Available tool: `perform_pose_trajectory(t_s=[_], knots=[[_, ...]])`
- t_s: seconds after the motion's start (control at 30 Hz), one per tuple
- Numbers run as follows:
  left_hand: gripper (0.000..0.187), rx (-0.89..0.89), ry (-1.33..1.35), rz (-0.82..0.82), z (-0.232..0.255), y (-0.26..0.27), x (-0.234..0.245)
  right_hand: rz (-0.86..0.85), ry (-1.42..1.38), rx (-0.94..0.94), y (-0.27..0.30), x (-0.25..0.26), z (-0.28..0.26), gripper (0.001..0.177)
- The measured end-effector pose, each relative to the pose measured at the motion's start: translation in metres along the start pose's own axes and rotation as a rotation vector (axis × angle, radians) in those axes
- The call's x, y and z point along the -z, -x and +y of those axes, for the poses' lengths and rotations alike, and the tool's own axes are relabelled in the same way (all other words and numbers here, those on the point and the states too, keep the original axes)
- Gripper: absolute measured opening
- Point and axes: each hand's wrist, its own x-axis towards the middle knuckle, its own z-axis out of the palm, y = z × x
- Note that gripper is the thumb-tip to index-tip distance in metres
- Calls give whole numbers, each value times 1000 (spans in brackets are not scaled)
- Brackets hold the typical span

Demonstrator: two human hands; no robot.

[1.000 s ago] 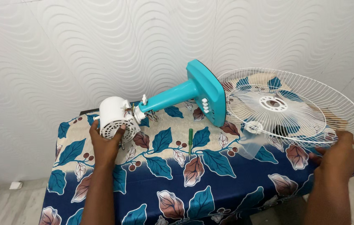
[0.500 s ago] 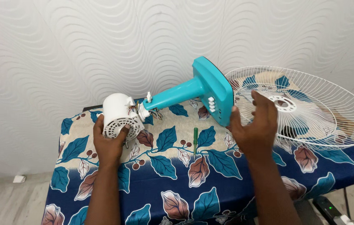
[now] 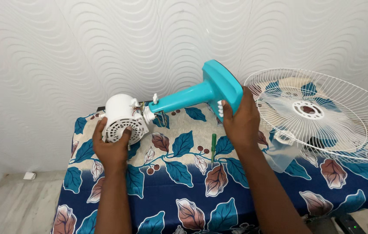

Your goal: The person removes the central cap and fan blades from a teal table fan, then detaches the front grille and uses a screwdriver on the motor housing. The disassembly is partial; reassembly is not shown.

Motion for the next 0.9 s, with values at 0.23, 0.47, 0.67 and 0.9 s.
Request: perform_pose_trajectory(t_s=[0.23, 0.47, 0.67, 0.9], knots=[[69, 173, 138, 74, -18, -6, 15, 36, -110, -21, 11, -28, -4, 55], [70, 123, 167, 20, -32, -9, 12, 62, -154, -23, 16, -35, 2, 55], [69, 153, 181, 11, -33, -8, 12, 80, -164, -7, 21, -40, 9, 59], [53, 193, 357, 129, -45, -11, 17, 76, -137, 44, 30, -45, 14, 67]])
